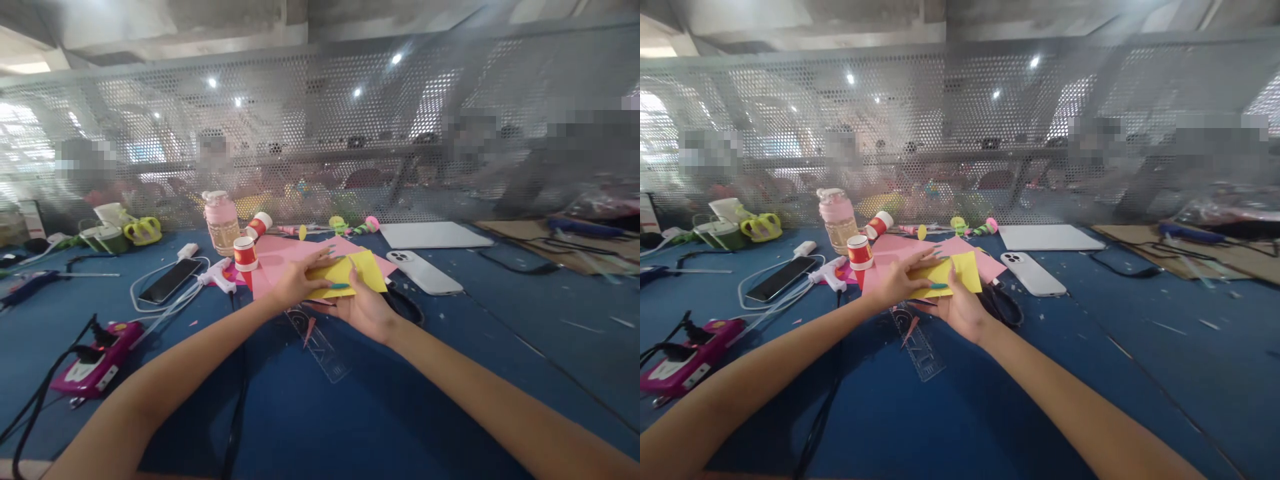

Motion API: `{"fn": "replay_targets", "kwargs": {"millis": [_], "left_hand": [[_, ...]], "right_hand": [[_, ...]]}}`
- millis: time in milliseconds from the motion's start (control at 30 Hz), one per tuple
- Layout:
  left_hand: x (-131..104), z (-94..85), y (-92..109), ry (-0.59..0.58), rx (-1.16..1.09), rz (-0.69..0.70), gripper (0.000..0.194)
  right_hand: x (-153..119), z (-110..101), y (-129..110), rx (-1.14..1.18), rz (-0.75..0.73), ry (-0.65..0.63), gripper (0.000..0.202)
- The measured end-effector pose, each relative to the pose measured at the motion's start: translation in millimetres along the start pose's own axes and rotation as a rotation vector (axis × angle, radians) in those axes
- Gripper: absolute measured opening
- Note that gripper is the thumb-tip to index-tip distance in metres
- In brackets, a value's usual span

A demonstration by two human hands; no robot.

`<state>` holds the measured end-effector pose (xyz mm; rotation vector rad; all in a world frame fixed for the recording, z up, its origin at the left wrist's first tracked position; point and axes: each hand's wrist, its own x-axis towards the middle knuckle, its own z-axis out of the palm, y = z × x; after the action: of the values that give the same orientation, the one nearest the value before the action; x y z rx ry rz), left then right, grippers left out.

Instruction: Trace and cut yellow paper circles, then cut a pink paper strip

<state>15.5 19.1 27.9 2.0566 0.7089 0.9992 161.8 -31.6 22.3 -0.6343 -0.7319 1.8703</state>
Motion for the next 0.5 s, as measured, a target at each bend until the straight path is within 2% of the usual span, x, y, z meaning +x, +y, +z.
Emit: {"fn": "replay_targets", "kwargs": {"millis": [67, 200, 300, 433, 500], "left_hand": [[1, 2.9, -1, 0.04, -0.09, -0.042, 0.072], [1, 8.0, -2, 0.081, -0.199, -0.127, 0.052], [-2, 13.2, -2, 0.155, -0.218, -0.159, 0.042], [-5, 21.1, 3, 0.281, -0.18, -0.166, 0.042], [-5, 23.7, 7, 0.298, -0.196, -0.194, 0.044]], "right_hand": [[-2, 2, 0, 0.01, 0.012, -0.005, 0.047], [-4, 3, 2, 0.034, 0.047, 0.024, 0.049], [-4, 3, 2, 0.076, 0.064, 0.003, 0.05], [-3, 4, 0, 0.127, 0.077, -0.007, 0.055], [-1, 2, -2, 0.104, 0.074, 0.025, 0.056]]}}
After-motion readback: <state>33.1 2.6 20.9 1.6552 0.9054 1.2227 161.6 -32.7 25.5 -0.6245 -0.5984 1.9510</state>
